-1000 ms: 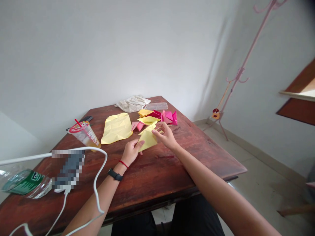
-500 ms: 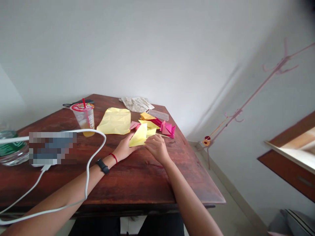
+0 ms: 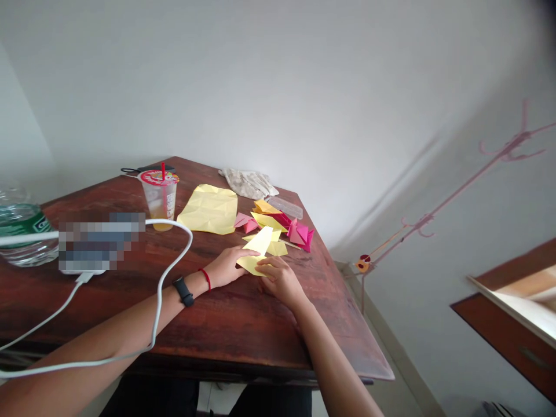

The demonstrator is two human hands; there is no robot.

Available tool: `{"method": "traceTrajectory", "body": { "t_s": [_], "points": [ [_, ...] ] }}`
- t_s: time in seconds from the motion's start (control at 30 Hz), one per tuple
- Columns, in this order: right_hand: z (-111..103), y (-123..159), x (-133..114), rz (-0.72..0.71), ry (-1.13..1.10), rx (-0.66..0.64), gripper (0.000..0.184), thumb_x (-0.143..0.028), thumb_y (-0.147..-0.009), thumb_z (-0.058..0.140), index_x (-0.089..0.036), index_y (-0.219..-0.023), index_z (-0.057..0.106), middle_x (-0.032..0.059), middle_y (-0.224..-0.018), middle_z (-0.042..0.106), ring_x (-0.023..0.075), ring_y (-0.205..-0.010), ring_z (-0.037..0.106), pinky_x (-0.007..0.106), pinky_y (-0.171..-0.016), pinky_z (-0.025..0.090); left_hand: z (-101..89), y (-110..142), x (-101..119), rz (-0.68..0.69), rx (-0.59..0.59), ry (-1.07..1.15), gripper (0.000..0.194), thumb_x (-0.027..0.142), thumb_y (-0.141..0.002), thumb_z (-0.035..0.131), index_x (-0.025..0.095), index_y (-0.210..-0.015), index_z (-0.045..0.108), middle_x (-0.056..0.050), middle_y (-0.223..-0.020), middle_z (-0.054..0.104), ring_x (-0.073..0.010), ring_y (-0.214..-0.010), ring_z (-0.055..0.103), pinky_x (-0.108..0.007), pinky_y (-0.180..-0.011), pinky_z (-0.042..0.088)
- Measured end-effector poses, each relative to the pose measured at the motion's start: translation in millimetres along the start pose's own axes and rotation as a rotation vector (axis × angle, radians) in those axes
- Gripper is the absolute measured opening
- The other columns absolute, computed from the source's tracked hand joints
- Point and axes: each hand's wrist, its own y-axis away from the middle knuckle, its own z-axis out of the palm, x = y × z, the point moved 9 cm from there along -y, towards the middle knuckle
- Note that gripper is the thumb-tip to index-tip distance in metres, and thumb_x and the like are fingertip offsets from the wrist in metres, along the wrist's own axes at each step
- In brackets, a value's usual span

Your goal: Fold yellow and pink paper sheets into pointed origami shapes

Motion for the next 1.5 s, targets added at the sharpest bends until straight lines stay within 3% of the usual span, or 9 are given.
{"method": "traceTrajectory", "body": {
  "t_s": [0.23,0.53,0.67,0.8,0.87,0.97,1.07,1.27,1.5],
  "points": [
    [-5,0,-5,0.022,-0.008,0.042,0.027,-0.022,-0.093,0.067,-0.022,-0.119,0.074,0.0111,-0.122,0.073,0.0271,-0.111,0.068,0.041,-0.097,0.057,-4.1,1,-9,-0.044,0.063,0.05,0.06,0.03,-0.079,0.077,0.016,-0.137,0.065,-0.014,-0.138,0.067,-0.0306,-0.126,0.065,-0.042,-0.11,0.05],
    [-21,-1,-22,-0.042,0.084,0.155,0.025,-0.018,-0.097,0.06,-0.022,-0.119,0.071,0.0124,-0.13,0.069,0.0287,-0.122,0.062,0.047,-0.102,0.056,-10.8,2,3,-0.075,0.074,0.185,0.074,0.048,-0.078,0.08,0.013,-0.141,0.062,-0.014,-0.145,0.06,-0.0333,-0.136,0.056,-0.046,-0.118,0.043],
    [-6,7,-41,-0.111,0.108,-0.011,0.022,-0.017,-0.099,0.059,-0.022,-0.118,0.07,0.0118,-0.127,0.071,0.0276,-0.119,0.064,0.046,-0.099,0.057,-6.3,38,4,-0.099,0.003,-0.01,0.061,0.047,-0.092,0.068,0.018,-0.144,0.059,-0.013,-0.146,0.06,-0.0316,-0.137,0.056,-0.046,-0.115,0.045],
    [12,18,-51,-0.139,0.033,-0.223,0.022,-0.02,-0.101,0.056,-0.019,-0.119,0.07,0.012,-0.121,0.073,0.0254,-0.111,0.069,0.04,-0.095,0.059,-17.0,75,15,-0.039,0.035,-0.505,0.041,0.031,-0.09,0.073,0.025,-0.131,0.07,-0.013,-0.167,0.031,-0.0434,-0.152,0.03,-0.062,-0.116,0.037],
    [15,18,-46,-0.102,-0.026,-0.285,0.023,-0.023,-0.102,0.056,-0.019,-0.119,0.07,0.0113,-0.121,0.074,0.0246,-0.111,0.07,0.038,-0.096,0.058,-12.9,81,25,0.09,-0.037,-0.593,0.023,0.021,-0.093,0.07,0.024,-0.115,0.076,-0.012,-0.159,0.045,-0.0394,-0.15,0.036,-0.059,-0.117,0.037],
    [14,12,-35,-0.038,-0.137,-0.366,0.021,-0.028,-0.102,0.059,-0.02,-0.114,0.073,0.0096,-0.122,0.075,0.0233,-0.112,0.071,0.037,-0.099,0.057,-5.4,80,34,0.264,-0.136,-0.544,0.012,0.019,-0.097,0.064,0.021,-0.096,0.076,-0.007,-0.118,0.075,-0.0262,-0.127,0.062,-0.043,-0.111,0.045],
    [10,4,-28,0.0,-0.244,-0.424,0.018,-0.03,-0.099,0.064,-0.02,-0.107,0.075,0.0095,-0.119,0.076,0.0234,-0.111,0.072,0.036,-0.098,0.057,-0.8,77,36,0.325,-0.167,-0.492,0.015,0.025,-0.099,0.063,0.02,-0.09,0.074,-0.005,-0.092,0.077,-0.0207,-0.103,0.07,-0.035,-0.099,0.05],
    [8,-9,-3,0.128,-0.519,-0.535,0.019,-0.036,-0.091,0.075,-0.021,-0.102,0.078,0.0067,-0.106,0.079,0.022,-0.101,0.075,0.033,-0.088,0.059,6.7,83,54,0.396,-0.172,-0.532,0.013,0.021,-0.098,0.064,0.021,-0.109,0.071,-0.004,-0.098,0.075,-0.0193,-0.101,0.068,-0.031,-0.091,0.053],
    [29,-24,36,0.33,-0.693,-0.646,0.023,-0.039,-0.091,0.073,-0.017,-0.093,0.079,0.0044,-0.088,0.079,0.0171,-0.079,0.072,0.027,-0.074,0.057,3.0,81,59,0.402,-0.149,-0.503,0.024,0.015,-0.1,0.059,0.023,-0.119,0.07,-0.002,-0.105,0.075,-0.0177,-0.099,0.068,-0.031,-0.092,0.055]
  ]
}}
